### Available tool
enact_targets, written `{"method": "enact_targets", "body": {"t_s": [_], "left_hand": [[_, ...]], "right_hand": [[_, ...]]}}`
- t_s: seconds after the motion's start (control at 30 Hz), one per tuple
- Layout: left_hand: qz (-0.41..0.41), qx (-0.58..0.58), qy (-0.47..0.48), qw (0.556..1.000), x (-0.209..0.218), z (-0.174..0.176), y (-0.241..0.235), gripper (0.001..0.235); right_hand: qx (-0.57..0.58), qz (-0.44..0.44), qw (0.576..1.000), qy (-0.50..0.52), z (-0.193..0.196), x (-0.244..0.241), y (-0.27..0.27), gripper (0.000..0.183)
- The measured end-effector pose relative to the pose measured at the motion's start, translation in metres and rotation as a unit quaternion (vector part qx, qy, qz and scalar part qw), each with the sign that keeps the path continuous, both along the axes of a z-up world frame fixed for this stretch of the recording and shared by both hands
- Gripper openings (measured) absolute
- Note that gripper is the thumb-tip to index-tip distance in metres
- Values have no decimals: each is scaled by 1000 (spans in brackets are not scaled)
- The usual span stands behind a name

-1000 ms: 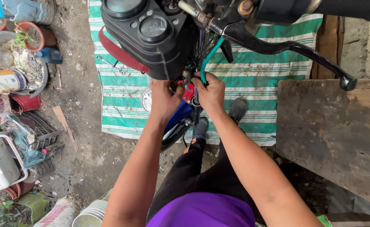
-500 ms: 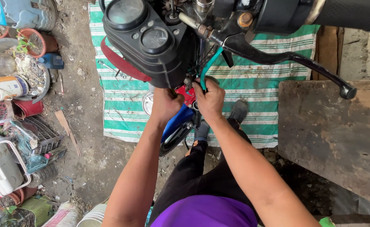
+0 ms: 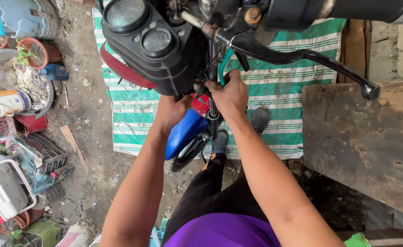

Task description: The person retrieves a small item from a cluttered storage area and walks to a blue motorcycle. They proceed to work on the motorcycle's handlebar area, manipulating wires and connectors with their hands. The person then moves to a nearby toolbox to select a tool.

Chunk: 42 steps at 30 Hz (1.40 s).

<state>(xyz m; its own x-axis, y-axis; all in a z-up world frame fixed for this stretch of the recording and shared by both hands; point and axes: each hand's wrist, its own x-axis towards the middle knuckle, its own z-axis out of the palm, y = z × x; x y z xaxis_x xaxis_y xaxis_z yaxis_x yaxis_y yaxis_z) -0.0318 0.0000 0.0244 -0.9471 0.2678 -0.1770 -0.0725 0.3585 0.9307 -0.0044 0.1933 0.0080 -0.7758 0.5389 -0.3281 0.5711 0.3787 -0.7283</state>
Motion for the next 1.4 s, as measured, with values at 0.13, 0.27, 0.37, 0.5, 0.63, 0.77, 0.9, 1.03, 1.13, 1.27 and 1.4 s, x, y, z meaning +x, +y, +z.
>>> {"method": "enact_targets", "body": {"t_s": [0.13,0.27,0.37,0.5,0.63,0.77,0.9,1.03,1.13,1.27,1.4], "left_hand": [[-10,-6,-7,1000,5,-7,-2,13],[10,26,1,1000,6,83,32,16],[60,78,-61,993,17,-27,-3,17],[104,117,-52,986,43,-6,-12,14],[139,176,8,975,74,-13,-19,70],[224,71,8,972,94,17,-9,55],[232,40,-5,972,120,3,-1,41],[208,65,-25,976,139,-15,10,42],[201,90,-35,975,139,-16,11,39],[198,105,-33,974,131,-4,9,37],[202,108,-38,973,129,-6,1,36]], "right_hand": [[65,71,995,-24,0,-2,-11,51],[104,110,988,-41,-8,1,-11,52],[143,144,979,-25,-14,-4,0,57],[155,172,973,-13,-1,-13,-1,53],[64,211,975,30,23,19,13,47],[-31,253,967,15,22,69,35,35],[-95,243,964,59,44,114,45,19],[-87,245,964,59,64,141,49,49],[-79,247,964,49,60,160,54,60],[-74,230,968,65,65,178,57,53],[-108,206,969,84,60,181,72,54]]}}
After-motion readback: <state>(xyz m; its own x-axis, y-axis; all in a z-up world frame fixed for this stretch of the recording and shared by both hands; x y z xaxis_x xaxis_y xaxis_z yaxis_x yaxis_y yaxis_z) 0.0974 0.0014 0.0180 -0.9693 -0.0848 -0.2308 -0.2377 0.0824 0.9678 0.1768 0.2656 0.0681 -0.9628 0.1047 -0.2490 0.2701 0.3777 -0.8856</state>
